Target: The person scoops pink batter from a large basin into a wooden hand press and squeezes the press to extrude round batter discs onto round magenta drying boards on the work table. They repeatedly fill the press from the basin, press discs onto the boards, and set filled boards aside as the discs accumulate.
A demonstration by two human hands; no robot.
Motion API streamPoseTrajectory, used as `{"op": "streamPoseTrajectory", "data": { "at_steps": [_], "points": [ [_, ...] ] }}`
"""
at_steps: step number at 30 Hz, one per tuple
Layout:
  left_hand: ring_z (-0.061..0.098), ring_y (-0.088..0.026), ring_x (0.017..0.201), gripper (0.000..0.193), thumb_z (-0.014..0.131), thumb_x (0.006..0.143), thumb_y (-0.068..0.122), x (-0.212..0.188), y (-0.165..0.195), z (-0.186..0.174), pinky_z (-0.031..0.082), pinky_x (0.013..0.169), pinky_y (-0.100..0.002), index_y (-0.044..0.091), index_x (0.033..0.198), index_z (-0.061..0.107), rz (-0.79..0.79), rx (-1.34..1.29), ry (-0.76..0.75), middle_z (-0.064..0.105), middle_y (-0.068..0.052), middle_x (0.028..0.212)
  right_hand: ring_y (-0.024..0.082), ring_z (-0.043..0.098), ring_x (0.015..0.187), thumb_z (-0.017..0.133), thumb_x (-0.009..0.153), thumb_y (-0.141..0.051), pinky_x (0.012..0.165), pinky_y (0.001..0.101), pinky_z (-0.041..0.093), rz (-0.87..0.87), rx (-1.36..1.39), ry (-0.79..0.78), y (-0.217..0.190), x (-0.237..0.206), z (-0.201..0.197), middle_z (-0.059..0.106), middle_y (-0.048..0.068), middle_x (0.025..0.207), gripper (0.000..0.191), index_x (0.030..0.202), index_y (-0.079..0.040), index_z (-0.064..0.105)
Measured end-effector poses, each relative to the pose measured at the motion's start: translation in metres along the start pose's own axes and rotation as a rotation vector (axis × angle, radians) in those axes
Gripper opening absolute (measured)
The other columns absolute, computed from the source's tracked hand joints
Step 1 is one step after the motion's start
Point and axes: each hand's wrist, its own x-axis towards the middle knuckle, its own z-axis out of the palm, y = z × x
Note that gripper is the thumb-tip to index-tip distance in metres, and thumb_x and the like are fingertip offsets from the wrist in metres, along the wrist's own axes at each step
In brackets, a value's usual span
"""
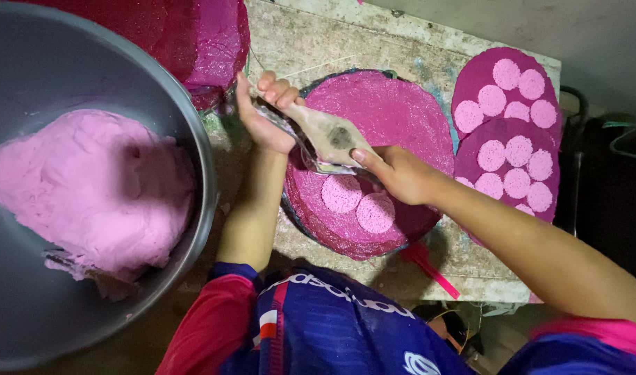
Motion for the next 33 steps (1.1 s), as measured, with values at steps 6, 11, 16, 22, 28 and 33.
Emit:
{"op": "streamPoseTrajectory", "data": {
  "at_steps": [6, 11, 16, 22, 28, 33],
  "points": [
    [0.045, -0.011, 0.065, 0.036, 0.051, 0.1, 0.05, 0.011, -0.027, 0.002, 0.048, 0.076, -0.034, 0.02, 0.079, 0.049, -0.012, -0.056, 0.052, 0.045, 0.006, 0.068, 0.038, 0.07, 0.077, 0.043, 0.101, -0.058, 0.075, 0.0503, 0.051, 0.035, -0.21, 0.148, 0.001, -0.008, -0.017, 0.069, 0.022, 0.077, 0.067, 0.101, 0.003, 0.07],
    [0.042, -0.011, 0.061, 0.038, 0.046, 0.101, 0.05, 0.028, -0.017, 0.012, 0.047, 0.073, -0.035, 0.021, 0.077, 0.047, -0.004, 0.028, -0.038, 0.041, 0.008, 0.064, 0.048, 0.068, 0.087, 0.051, 0.1, -0.052, 0.077, 0.0549, 0.049, -0.074, -0.2, 0.294, 0.0, 0.001, -0.009, 0.068, 0.03, 0.085, 0.058, 0.116, 0.001, 0.068],
    [0.041, -0.012, 0.061, 0.041, 0.043, 0.1, 0.054, 0.027, 0.01, 0.016, 0.044, 0.074, -0.034, 0.019, 0.079, 0.047, -0.017, 0.124, -0.077, 0.04, 0.007, 0.064, 0.041, 0.07, 0.073, 0.049, 0.099, -0.049, 0.07, 0.0524, 0.051, -0.099, -0.092, 0.269, 0.001, 0.017, 0.015, 0.066, 0.026, 0.072, 0.055, 0.118, -0.001, 0.068],
    [0.04, -0.014, 0.059, 0.041, 0.043, 0.097, 0.054, 0.013, -0.001, 0.01, 0.042, 0.069, -0.035, 0.018, 0.076, 0.047, -0.031, 0.051, 0.079, 0.04, 0.006, 0.062, 0.03, 0.071, 0.065, 0.043, 0.104, -0.052, 0.067, 0.0468, 0.054, 0.008, 0.002, 0.145, 0.008, 0.013, 0.016, 0.066, 0.017, 0.066, 0.06, 0.108, 0.002, 0.07],
    [0.035, -0.013, 0.053, 0.042, 0.04, 0.095, 0.05, 0.027, -0.02, 0.014, 0.037, 0.062, -0.035, 0.018, 0.069, 0.044, 0.044, 0.019, 0.304, 0.035, 0.005, 0.056, 0.04, 0.07, 0.074, 0.045, 0.102, -0.053, 0.072, 0.0513, 0.051, -0.02, -0.194, 0.258, 0.006, 0.008, -0.007, 0.069, 0.023, 0.076, 0.059, 0.105, -0.001, 0.072],
    [0.033, -0.014, 0.052, 0.042, 0.04, 0.095, 0.052, 0.035, -0.008, 0.017, 0.036, 0.062, -0.036, 0.018, 0.069, 0.042, 0.033, 0.105, 0.235, 0.033, 0.005, 0.056, 0.049, 0.067, 0.08, 0.046, 0.103, -0.051, 0.074, 0.0545, 0.05, -0.104, -0.173, 0.316, 0.001, 0.014, 0.002, 0.067, 0.03, 0.081, 0.057, 0.104, 0.0, 0.071]
  ]
}}
